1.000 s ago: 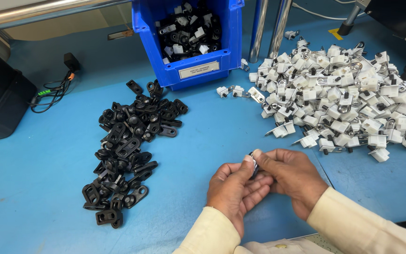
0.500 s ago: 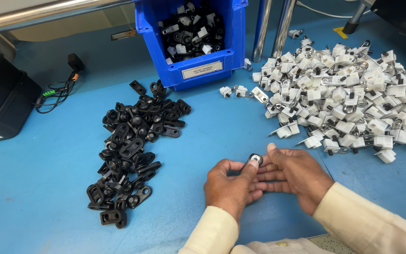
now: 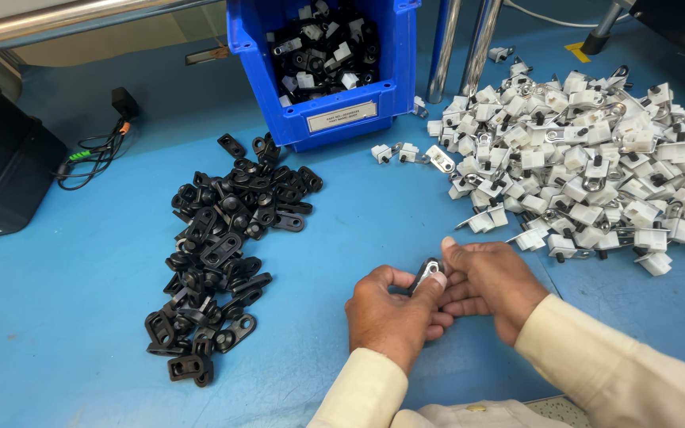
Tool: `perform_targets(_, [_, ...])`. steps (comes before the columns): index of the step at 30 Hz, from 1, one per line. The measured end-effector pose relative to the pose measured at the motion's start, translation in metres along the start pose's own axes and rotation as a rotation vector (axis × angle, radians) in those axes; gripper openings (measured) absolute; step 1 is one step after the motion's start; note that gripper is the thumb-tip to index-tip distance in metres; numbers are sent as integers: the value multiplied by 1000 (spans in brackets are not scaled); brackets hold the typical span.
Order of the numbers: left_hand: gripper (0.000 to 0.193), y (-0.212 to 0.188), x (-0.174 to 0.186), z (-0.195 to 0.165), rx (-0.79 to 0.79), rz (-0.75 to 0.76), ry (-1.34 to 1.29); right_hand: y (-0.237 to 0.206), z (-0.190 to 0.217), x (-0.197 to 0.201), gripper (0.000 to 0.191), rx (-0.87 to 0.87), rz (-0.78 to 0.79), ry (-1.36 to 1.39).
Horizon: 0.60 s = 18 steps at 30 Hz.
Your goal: The person repeatedly picks a black plastic piece and a white plastic piece from separate piles on a blue workbench, aligns them, and presses them together to form an assembled unit. The assembled units are placed into a blue bin. The process is repeated continuously throughout the clip.
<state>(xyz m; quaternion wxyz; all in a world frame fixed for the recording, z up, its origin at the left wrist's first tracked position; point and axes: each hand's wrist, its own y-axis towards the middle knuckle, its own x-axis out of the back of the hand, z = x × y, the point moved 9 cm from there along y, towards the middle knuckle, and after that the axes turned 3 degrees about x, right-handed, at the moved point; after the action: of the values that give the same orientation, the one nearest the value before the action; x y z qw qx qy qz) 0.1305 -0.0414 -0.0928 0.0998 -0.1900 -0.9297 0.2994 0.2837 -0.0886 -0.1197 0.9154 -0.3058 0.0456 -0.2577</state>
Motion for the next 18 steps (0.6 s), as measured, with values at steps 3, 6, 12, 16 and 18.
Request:
perform_targets(3, [29,1,0,3,29,16,-62,-2,3,1,46,9,47,-55])
perform_targets(6, [29,1,0,3,6,37,-40,-3,7,-1,34,115,117,-132])
perform_targets(12, [28,3,-2,6,8,24,1,-5,31,-5,16,587,-27,-471])
perform_targets(16, [30,5,0,11,83,54,-133,-12,22,2,22,647,-63,-409])
perform_targets(18, [31,5,0,11,86,64,-127,-6,18,6,29,583,31,-291])
